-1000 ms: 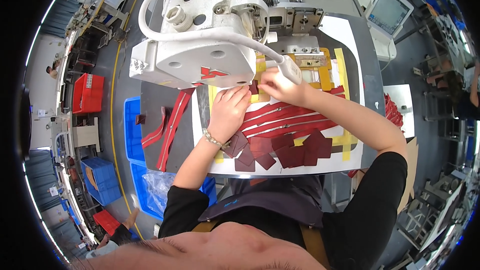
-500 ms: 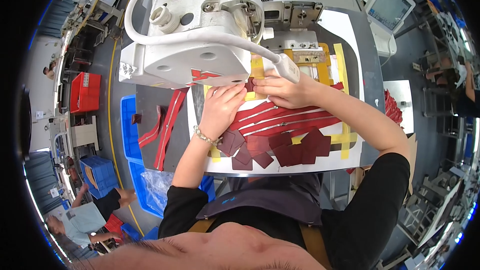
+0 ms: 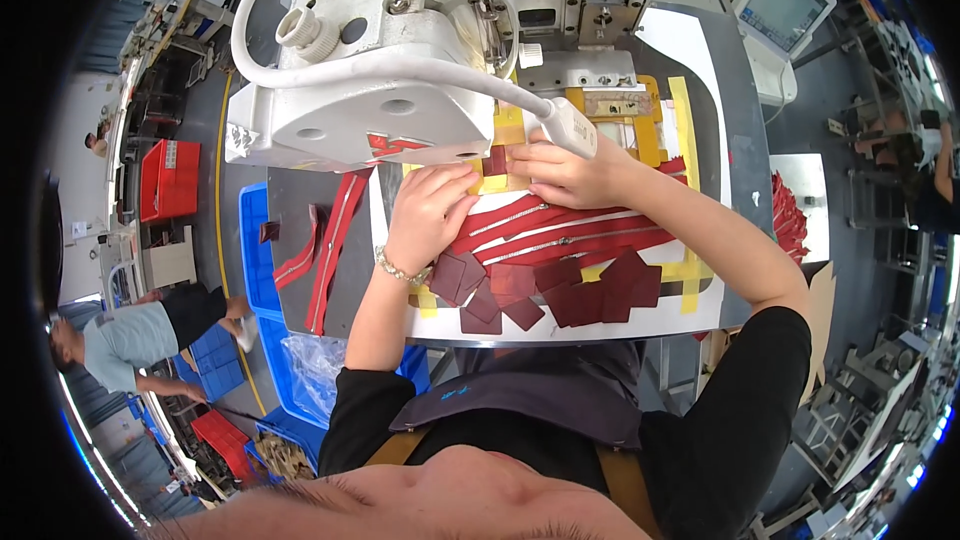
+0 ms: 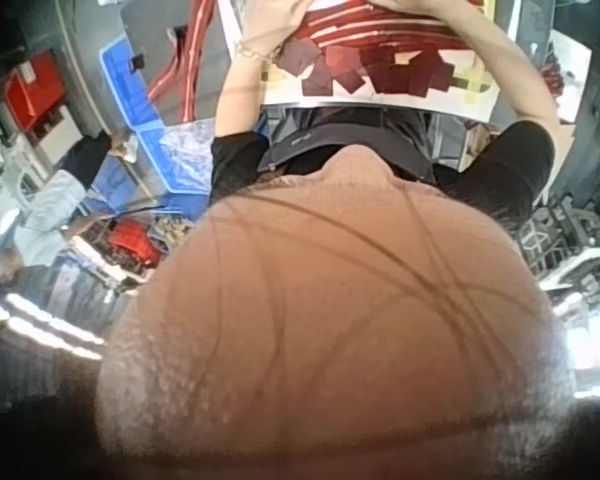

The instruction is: The recorder is aligning and pressing together leather strips as part of a goods assembly process.

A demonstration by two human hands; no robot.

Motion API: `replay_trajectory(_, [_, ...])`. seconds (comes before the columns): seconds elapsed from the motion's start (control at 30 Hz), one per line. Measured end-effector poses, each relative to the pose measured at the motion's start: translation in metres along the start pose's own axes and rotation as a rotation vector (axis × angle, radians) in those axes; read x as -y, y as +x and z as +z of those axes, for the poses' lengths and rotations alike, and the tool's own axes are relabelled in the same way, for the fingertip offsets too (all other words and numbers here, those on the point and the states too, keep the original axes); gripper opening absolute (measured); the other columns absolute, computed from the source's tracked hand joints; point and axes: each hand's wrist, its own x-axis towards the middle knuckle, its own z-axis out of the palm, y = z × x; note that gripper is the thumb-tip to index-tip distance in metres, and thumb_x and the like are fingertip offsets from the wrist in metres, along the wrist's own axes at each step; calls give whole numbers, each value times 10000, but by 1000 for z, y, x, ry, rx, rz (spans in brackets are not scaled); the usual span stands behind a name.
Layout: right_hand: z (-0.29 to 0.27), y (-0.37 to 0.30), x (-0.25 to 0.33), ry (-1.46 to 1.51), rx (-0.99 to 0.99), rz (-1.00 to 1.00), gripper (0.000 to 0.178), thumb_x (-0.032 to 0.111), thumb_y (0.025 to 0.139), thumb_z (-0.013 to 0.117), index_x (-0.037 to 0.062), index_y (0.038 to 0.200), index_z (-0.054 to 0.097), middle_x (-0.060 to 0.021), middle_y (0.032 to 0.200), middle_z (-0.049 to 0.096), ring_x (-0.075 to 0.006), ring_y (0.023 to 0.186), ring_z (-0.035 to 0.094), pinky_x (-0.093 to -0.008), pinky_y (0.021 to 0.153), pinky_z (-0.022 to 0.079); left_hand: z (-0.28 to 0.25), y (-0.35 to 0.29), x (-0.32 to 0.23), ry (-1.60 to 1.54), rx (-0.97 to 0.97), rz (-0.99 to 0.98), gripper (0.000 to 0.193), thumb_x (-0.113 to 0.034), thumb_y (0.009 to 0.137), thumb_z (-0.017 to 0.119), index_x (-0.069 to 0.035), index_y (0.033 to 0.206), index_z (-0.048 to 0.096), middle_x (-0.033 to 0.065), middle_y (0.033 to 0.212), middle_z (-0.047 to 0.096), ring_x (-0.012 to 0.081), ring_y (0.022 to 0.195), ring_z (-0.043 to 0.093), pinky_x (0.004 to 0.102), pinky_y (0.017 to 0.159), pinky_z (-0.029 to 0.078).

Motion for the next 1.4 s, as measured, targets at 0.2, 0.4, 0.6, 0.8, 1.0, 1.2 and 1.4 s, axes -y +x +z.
replay_trajectory(0.2, [-12,-7,4,-3,-12,59,373,157,727,698,137,1098,660,3,1126,633,-188,957,568,-385,900,371,-5,0,-9,-59,82,-43,176,-138,751,710,-72,904,656,37,920,641,226,904,595,349,783,450])
replay_trajectory(0.4, [-1,1,4,175,-35,13,396,188,738,684,133,1129,652,-4,1154,624,-210,1012,547,-400,900,332,-2,3,-6,-9,7,-27,199,-144,742,719,-64,914,661,41,936,651,228,899,600,354,787,452])
replay_trajectory(0.6, [-1,25,-7,261,96,-25,322,221,756,661,135,1066,684,-2,1102,638,-223,1079,532,-412,917,315,-9,4,2,35,-60,-42,193,-151,747,726,-58,910,681,50,894,664,238,840,612,361,790,456])
replay_trajectory(0.8, [-2,35,-10,159,119,-130,270,197,755,672,163,1022,699,11,1059,642,-226,1131,527,-447,996,314,-11,5,6,56,-70,-70,169,-147,748,725,-70,894,689,43,853,663,232,812,610,359,773,463])
replay_trajectory(1.0, [1,32,-15,65,134,-159,322,231,740,721,188,1057,692,-17,1193,588,-254,1161,501,-447,976,332,-7,5,7,7,-92,-28,123,-114,753,710,-82,869,685,20,822,652,229,791,605,360,756,461])
replay_trajectory(1.2, [4,23,-7,-46,74,-81,368,274,763,721,246,1129,685,-54,1273,543,-272,1197,463,-408,906,336,-11,4,-13,-278,172,-83,162,-153,716,743,-81,846,677,22,766,598,236,765,572,354,750,455])
replay_trajectory(1.4, [0,16,-8,60,58,29,346,312,802,695,264,1145,692,-85,1320,515,-268,1181,449,-427,901,314,-10,-1,-23,-222,323,-17,306,-218,689,772,-85,933,643,34,866,562,226,868,556,354,779,436])
